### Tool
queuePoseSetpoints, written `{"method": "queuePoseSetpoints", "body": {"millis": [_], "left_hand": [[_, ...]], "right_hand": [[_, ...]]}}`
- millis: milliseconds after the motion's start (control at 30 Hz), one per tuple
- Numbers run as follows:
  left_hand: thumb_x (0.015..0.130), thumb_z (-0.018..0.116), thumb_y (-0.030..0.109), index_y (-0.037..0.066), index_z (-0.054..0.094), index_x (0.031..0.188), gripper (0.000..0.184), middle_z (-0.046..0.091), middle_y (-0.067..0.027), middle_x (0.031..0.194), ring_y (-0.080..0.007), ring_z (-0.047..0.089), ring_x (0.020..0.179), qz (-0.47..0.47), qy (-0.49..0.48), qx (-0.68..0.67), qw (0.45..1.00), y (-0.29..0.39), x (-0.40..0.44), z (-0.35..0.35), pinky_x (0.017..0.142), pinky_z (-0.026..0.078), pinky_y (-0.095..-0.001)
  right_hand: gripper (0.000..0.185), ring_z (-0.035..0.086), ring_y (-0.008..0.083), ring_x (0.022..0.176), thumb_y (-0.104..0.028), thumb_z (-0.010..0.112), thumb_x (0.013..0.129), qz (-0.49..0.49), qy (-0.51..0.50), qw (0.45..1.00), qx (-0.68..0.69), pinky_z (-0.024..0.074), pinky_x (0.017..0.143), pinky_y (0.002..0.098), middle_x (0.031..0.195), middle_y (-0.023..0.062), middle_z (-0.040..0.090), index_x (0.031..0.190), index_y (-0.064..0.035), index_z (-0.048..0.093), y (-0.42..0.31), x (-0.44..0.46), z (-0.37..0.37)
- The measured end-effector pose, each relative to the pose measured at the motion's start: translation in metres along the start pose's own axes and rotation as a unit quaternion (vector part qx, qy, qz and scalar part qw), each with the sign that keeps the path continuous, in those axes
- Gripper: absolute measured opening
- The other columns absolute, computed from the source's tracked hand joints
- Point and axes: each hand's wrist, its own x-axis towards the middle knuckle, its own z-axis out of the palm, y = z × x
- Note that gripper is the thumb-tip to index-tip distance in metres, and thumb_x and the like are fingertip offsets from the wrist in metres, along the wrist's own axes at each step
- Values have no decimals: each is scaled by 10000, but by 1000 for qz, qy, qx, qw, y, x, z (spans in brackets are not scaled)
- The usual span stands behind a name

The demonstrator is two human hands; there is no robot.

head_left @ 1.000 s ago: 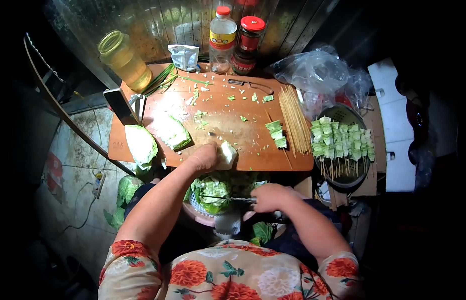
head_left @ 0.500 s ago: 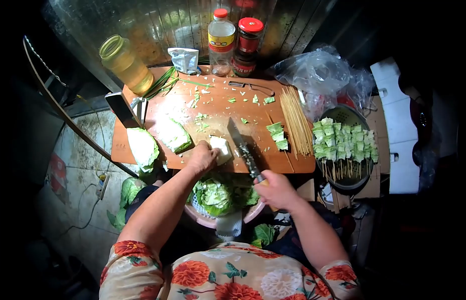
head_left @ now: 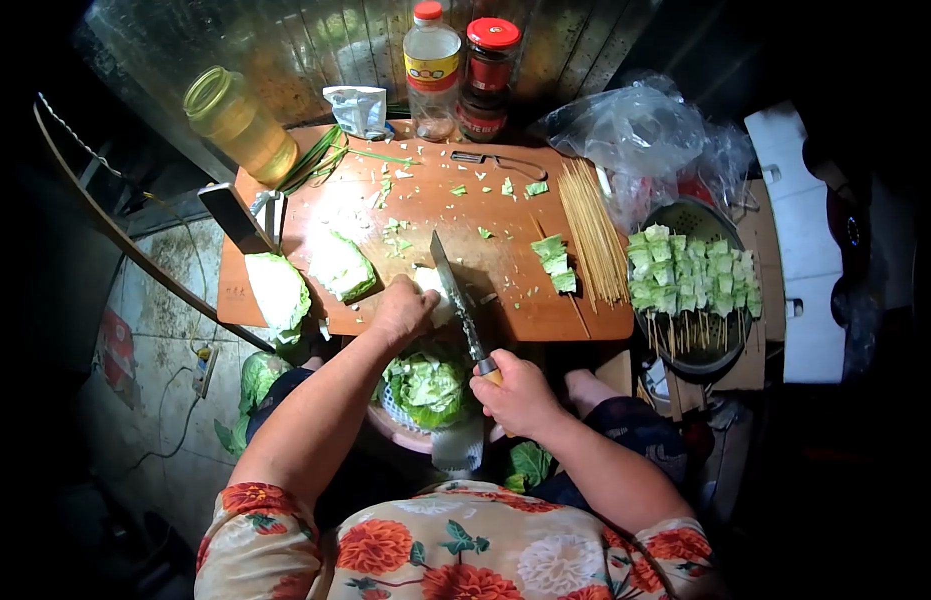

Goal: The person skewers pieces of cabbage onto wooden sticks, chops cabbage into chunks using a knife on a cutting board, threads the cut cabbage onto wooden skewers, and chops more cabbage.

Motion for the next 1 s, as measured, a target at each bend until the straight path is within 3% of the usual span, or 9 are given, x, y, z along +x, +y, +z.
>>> {"method": "queuePoseSetpoints", "body": {"millis": [67,133,167,367,433,733,800,867,1000], "left_hand": [[805,615,352,-93,548,934,468,637,-285,842,-414,635,849,-4,26,-1,1000,5,-6,-1,765,505,-434],[835,606,272,-76,526,897,363,625,-216,736,-319,633,690,13,33,-3,999,-4,2,4,625,501,-384],[864,598,192,-60,503,859,269,612,-147,631,-224,631,532,29,41,-5,999,-7,5,7,484,498,-334],[866,603,189,-59,513,846,264,611,-149,617,-222,631,532,33,35,-13,999,0,0,1,479,496,-324],[869,603,188,-59,522,835,262,612,-148,611,-223,631,532,9,18,-21,1000,12,-7,-6,482,497,-326],[883,598,182,-54,552,829,246,623,-137,609,-216,626,520,-2,-11,-63,998,1,4,-2,493,503,-331],[882,600,180,-53,555,852,239,624,-136,613,-214,623,512,-8,-16,-72,997,6,-3,-7,495,505,-331],[822,643,220,-69,545,951,331,641,-238,799,-321,654,689,-38,-13,-88,995,15,-9,-14,621,521,-386],[812,647,202,-36,571,955,287,649,-215,816,-313,655,753,40,59,43,997,5,1,-26,678,521,-375]], "right_hand": [[263,603,410,755,-244,583,801,7,0,1000,-4,475,679,449,765,221,614,873,6,546,5,2,4],[187,567,127,502,-165,598,835,-27,-1,999,-20,458,476,299,649,51,578,894,1,538,9,4,7],[187,567,127,502,-165,598,835,-27,0,999,-20,458,476,299,649,51,578,894,1,538,9,4,7],[185,571,140,488,-183,548,861,3,-38,999,-16,454,462,305,625,57,566,857,-3,511,3,9,11],[301,592,433,777,-248,559,821,32,-43,999,-7,462,700,469,803,269,598,849,48,513,-4,11,10],[343,605,445,847,-271,562,832,-1,7,993,-120,482,748,484,879,283,619,960,43,511,-1,44,26],[258,607,387,712,-232,551,838,-11,44,993,-112,475,653,449,748,226,600,856,21,506,7,43,33],[249,602,373,682,-233,569,829,-21,64,995,-72,475,634,434,732,205,598,832,8,507,15,44,34],[244,593,342,628,-230,591,818,-47,108,991,-59,472,602,418,709,173,597,812,-2,504,27,38,34]]}}
